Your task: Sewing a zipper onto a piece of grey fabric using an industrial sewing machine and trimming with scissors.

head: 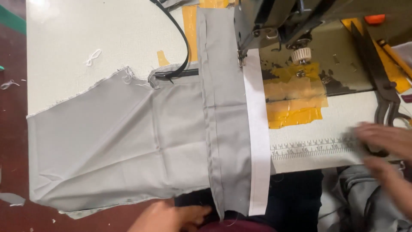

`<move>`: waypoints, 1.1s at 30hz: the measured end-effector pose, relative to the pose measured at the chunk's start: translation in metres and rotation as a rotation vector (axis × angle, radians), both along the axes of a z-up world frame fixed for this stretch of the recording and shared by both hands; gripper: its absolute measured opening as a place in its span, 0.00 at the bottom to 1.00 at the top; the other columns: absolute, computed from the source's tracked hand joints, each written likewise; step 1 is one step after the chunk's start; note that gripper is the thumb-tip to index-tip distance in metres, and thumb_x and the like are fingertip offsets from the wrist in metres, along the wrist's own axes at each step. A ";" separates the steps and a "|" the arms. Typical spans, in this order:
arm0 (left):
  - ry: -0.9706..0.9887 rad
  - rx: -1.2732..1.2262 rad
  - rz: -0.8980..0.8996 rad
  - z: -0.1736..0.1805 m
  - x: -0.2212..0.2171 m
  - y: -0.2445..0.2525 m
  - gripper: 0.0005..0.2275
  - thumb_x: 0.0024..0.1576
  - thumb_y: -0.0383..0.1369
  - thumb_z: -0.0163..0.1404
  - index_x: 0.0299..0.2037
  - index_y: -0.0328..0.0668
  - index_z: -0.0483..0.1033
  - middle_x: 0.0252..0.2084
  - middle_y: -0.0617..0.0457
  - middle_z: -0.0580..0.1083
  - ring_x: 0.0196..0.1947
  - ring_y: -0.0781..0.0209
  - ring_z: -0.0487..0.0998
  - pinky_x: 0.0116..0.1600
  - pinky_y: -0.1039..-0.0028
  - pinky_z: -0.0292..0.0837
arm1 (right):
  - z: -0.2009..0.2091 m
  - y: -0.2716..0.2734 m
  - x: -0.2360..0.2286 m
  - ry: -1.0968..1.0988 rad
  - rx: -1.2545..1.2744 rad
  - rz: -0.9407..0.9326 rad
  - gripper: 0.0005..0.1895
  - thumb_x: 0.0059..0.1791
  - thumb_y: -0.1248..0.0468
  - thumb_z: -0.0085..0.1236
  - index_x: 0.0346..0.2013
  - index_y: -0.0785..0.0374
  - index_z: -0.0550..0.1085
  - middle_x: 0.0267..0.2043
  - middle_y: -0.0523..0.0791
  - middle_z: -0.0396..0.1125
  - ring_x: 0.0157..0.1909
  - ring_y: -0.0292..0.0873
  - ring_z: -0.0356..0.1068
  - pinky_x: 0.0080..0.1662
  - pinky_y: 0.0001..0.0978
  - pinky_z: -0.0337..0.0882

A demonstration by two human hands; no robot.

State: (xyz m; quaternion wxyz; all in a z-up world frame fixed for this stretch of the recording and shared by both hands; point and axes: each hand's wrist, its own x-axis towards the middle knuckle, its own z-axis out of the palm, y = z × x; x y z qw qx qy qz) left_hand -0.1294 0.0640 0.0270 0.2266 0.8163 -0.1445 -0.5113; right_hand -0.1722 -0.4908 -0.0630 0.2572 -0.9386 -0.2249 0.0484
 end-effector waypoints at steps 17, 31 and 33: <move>-0.590 -0.899 0.160 -0.058 -0.018 0.013 0.38 0.65 0.60 0.34 0.69 0.26 0.53 0.70 0.37 0.59 0.72 0.45 0.64 0.74 0.59 0.62 | 0.096 0.252 0.116 -0.334 -0.225 0.126 0.17 0.54 0.51 0.53 0.54 0.51 0.79 0.51 0.39 0.78 0.52 0.56 0.75 0.45 0.52 0.68; -1.147 -0.508 -0.239 -0.026 0.026 -0.059 0.36 0.57 0.62 0.50 0.71 0.53 0.62 0.70 0.41 0.65 0.74 0.33 0.60 0.80 0.34 0.46 | 0.106 0.264 0.131 -0.016 -0.115 -0.044 0.12 0.51 0.67 0.44 0.23 0.59 0.67 0.16 0.47 0.62 0.22 0.51 0.62 0.31 0.44 0.58; -1.144 -0.512 -0.248 -0.025 0.027 -0.058 0.36 0.57 0.62 0.49 0.72 0.54 0.62 0.69 0.42 0.66 0.73 0.33 0.61 0.80 0.34 0.46 | 0.107 0.265 0.132 -0.011 -0.130 -0.026 0.12 0.52 0.66 0.44 0.23 0.59 0.68 0.15 0.47 0.62 0.21 0.52 0.63 0.34 0.44 0.61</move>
